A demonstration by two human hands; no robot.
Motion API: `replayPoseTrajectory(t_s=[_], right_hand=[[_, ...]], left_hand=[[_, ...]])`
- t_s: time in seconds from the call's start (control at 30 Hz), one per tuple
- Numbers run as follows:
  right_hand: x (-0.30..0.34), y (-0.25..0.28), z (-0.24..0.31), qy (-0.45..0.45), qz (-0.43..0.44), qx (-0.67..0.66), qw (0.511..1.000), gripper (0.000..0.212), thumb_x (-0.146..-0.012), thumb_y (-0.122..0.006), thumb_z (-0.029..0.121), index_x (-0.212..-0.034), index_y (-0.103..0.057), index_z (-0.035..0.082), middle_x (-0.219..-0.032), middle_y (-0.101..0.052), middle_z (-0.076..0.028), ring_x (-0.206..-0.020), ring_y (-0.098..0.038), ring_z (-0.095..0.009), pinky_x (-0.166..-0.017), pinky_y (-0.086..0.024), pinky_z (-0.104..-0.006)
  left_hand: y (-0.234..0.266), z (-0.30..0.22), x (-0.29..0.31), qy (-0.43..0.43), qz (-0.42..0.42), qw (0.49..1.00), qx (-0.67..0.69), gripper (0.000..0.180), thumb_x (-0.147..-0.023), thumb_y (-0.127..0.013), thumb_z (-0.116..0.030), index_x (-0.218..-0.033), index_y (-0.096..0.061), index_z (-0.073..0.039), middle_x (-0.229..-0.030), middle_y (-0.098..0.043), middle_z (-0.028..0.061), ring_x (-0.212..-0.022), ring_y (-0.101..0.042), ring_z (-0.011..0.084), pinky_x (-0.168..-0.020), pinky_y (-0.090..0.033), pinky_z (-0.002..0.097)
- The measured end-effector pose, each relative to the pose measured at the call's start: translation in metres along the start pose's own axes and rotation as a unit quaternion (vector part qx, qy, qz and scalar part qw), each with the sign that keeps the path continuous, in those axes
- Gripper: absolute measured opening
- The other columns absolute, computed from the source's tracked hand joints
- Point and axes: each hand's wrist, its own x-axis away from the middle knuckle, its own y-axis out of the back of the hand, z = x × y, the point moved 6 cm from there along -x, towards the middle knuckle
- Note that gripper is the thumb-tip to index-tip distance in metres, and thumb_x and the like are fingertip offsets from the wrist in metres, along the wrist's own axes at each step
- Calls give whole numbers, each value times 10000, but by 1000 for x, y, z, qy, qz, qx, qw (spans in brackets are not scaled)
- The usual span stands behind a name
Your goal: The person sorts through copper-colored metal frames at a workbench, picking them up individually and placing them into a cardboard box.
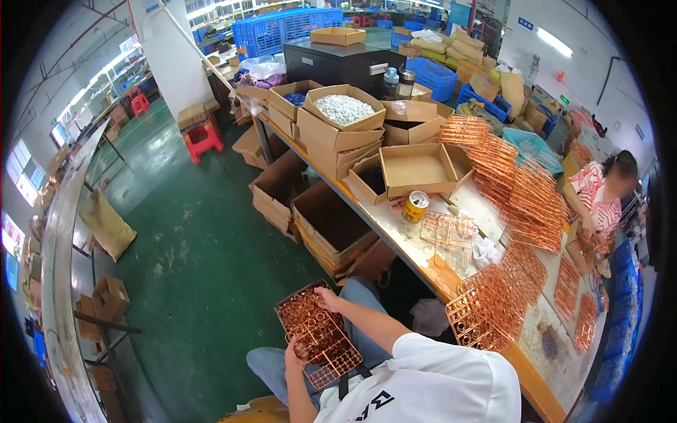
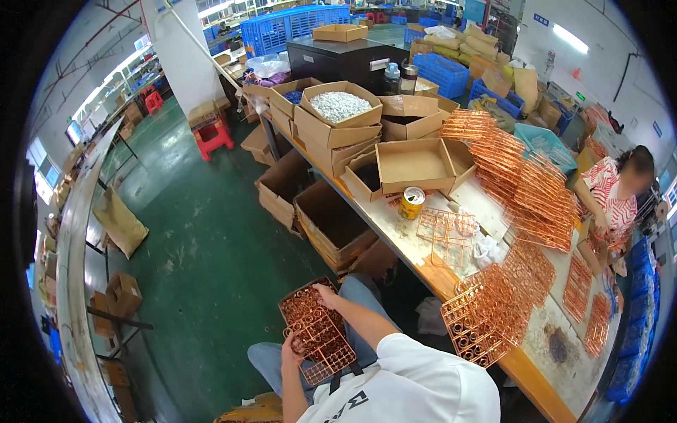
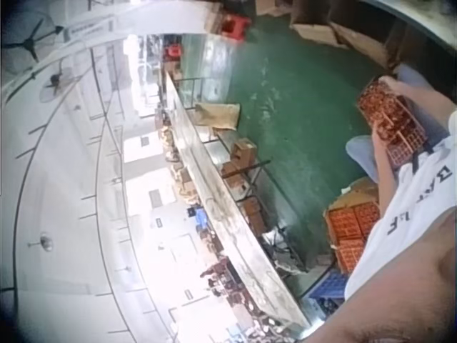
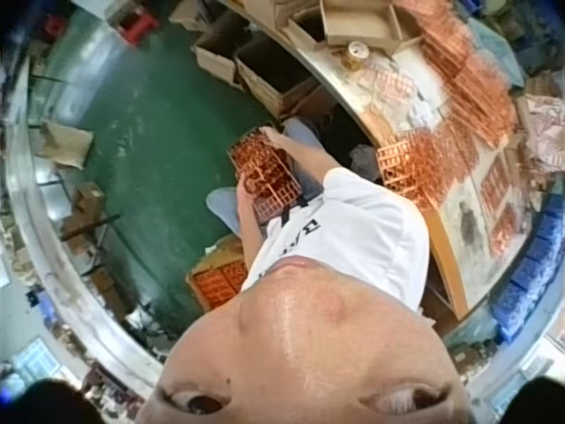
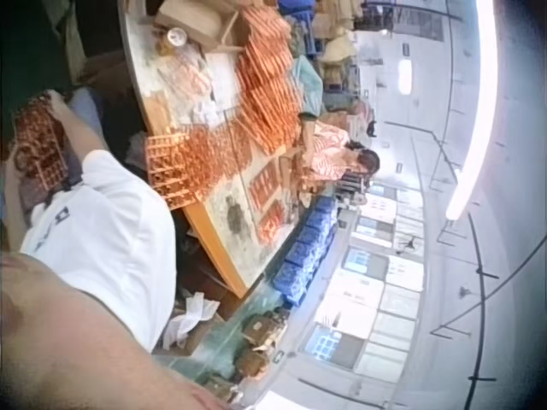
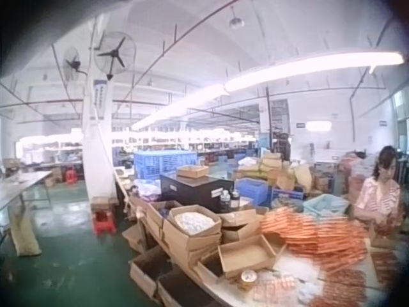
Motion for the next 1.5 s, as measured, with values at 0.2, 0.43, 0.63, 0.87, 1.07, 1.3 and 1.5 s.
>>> replayPoseTrajectory(t_s=[0.2, 0.43, 0.63, 0.87, 1.07, 1.3, 1.5], right_hand=[[32, 5, -15, -67, 22, 124, 990, 855, -767, -489, 590, -1377, -110, 127, -1383, -173, -144, -1233, -280, -331, -933, -371, -424], [57, 10, -69, -13, 216, -4, 976, 349, -828, -543, 346, -1021, -534, 56, -795, -585, -70, -821, -599, -198, -712, -509, -343], [90, 26, -14, 23, 292, 62, 954, 142, -828, -532, 163, -921, -542, 56, -881, -597, -48, -824, -591, -154, -700, -502, -255], [104, 39, -43, -28, 164, 48, 985, 312, -851, -511, 98, -1111, -454, -65, -1021, -556, -140, -949, -573, -233, -819, -495, -281], [113, 57, -44, -12, 148, 28, 989, 287, -848, -535, 126, -1083, -484, -30, -997, -566, -122, -915, -581, -217, -808, -502, -293], [113, 41, -42, -4, 143, 6, 990, 251, -845, -544, 133, -1044, -497, -14, -1004, -565, -123, -906, -584, -216, -804, -500, -290], [114, 46, -32, 43, 155, 14, 987, 228, -835, -551, 174, -999, -555, 15, -851, -620, -73, -732, -601, -157, -654, -505, -264]], left_hand=[[2, 7, -5, 3, 5, 1000, -10, 179, -869, -499, -222, -915, -540, -54, -514, -365, -27, -415, -308, 76, -394, -260, 216], [20, 22, -15, -20, 47, 996, -70, 386, -891, -381, -385, -1056, -519, -65, -829, -576, 72, -699, -570, 211, -548, -466, 307], [-14, -15, -32, -119, -10, 992, -46, 355, -863, -450, -402, -952, -529, -68, -799, -562, 57, -668, -557, 181, -594, -494, 332], [18, -20, -63, -100, -122, 983, -99, 247, -855, -469, -305, -853, -515, -62, -677, -494, 24, -597, -470, 113, -502, -391, 248], [-5, -1, -90, -50, -102, 988, -100, 456, -878, -435, -376, -1151, -405, -13, -755, -492, 51, -652, -487, 157, -647, -443, 293], [-3, -17, -80, -22, -109, 976, -188, 820, -793, -382, -609, -1381, -127, -97, -1433, -77, 122, -1310, -91, 308, -1036, -39, 493], [-22, -4, -40, 40, 9, 982, -183, 763, -802, -418, -570, -1353, -217, -82, -1371, -263, 159, -1230, -316, 317, -924, -314, 525]])
